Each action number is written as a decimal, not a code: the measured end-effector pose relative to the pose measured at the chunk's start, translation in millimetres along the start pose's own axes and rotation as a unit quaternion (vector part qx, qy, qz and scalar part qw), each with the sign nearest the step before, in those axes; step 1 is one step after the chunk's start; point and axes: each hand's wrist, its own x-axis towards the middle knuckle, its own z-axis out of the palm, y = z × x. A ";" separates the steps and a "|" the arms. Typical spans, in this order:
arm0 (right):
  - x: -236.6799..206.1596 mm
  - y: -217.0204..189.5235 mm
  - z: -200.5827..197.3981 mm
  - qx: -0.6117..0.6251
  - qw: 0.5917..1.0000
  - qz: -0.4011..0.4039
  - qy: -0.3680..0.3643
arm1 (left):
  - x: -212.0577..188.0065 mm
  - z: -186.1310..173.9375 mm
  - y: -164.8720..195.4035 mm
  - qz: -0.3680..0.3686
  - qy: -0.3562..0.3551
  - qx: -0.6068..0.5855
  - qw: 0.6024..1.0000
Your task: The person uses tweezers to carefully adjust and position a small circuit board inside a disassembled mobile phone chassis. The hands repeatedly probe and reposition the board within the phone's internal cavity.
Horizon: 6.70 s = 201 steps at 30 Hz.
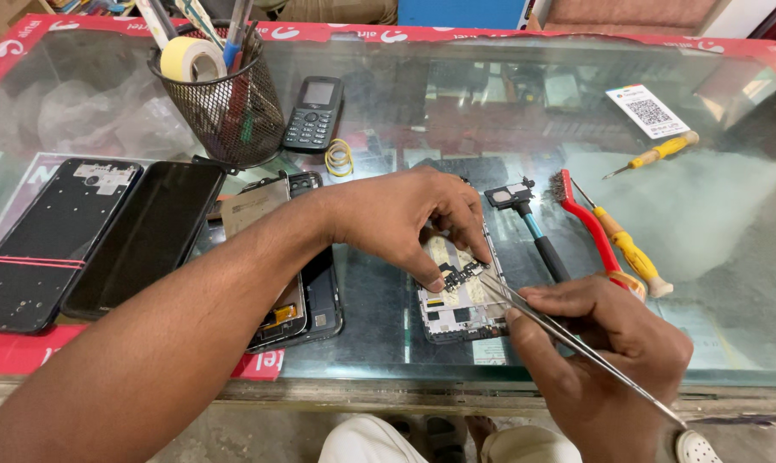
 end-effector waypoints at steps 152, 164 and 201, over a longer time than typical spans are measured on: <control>-1.8 2.9 6.2 -0.016 0.996 0.063 0.059 | 1.2 2.7 7.0 -0.030 0.008 0.014 0.999; -3.6 2.5 6.3 -0.004 0.996 0.064 0.057 | 1.8 3.3 8.9 -0.049 0.007 0.020 0.999; -2.3 0.5 7.3 -0.016 0.997 0.051 0.057 | 0.1 3.3 8.2 -0.041 0.007 0.009 0.999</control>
